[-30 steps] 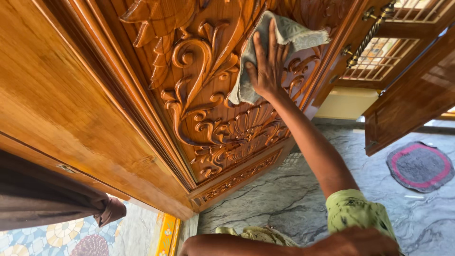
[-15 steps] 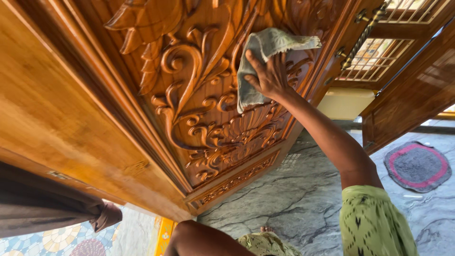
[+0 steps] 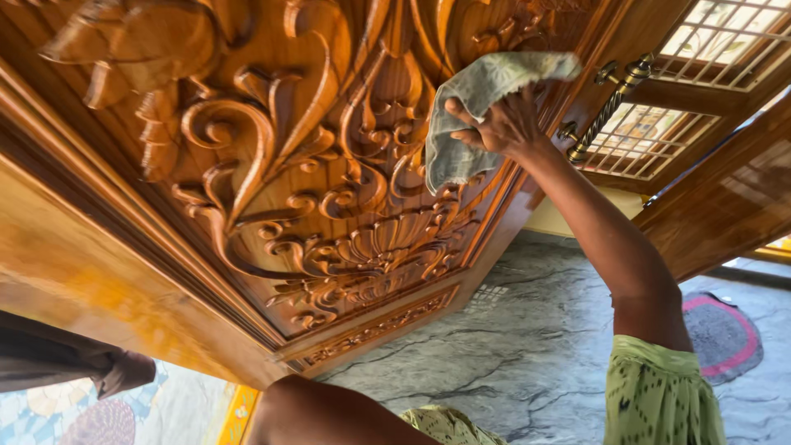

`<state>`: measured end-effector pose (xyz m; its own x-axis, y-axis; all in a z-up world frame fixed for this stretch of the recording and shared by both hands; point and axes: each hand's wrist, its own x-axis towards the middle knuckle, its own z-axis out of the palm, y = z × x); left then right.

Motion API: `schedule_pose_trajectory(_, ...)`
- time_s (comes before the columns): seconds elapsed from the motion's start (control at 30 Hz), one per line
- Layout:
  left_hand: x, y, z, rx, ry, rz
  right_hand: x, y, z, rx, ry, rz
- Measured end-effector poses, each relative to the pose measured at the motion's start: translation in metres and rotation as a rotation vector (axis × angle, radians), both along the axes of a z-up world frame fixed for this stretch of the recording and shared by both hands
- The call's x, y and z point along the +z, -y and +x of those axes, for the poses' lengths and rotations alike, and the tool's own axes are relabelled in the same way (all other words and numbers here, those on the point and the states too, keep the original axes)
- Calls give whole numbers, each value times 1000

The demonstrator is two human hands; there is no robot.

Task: The person wipes the surface of a large, ornately carved wooden door using a cloth. They systematically clean the carved details and flat panels, moving from the center toward the edges and handle area.

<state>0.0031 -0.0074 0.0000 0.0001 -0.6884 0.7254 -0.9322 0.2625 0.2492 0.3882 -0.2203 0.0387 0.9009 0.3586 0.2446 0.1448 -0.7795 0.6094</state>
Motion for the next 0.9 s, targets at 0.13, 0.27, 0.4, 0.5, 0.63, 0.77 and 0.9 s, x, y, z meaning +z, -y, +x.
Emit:
schedule_pose_trajectory(0.13, 5, 17, 6, 24, 1, -1, -2, 7, 8, 612, 686, 48)
schedule_pose_trajectory(0.27, 15, 34, 6, 37, -20, -15, -13, 14, 17, 645, 639, 76)
schedule_pose_trajectory(0.4, 30, 27, 13, 107, -95, -67, -25, 2, 9, 478, 464, 173)
schedule_pose_trajectory(0.5, 40, -4, 35, 227, -265, -133, -34, -34, -4, 163, 248, 482)
schedule_pose_trajectory(0.63, 49, -42, 50, 408, -538, -207, -54, -121, -16, 534, 697, 583)
schedule_pose_trajectory(0.77, 51, -68, 59, 631, -505, -290, -29, -192, -16, 724, 455, 396)
schedule_pose_trajectory(0.9, 46, -136, 89, 1039, -393, -547, 36, -188, -30, 290, 23, 770)
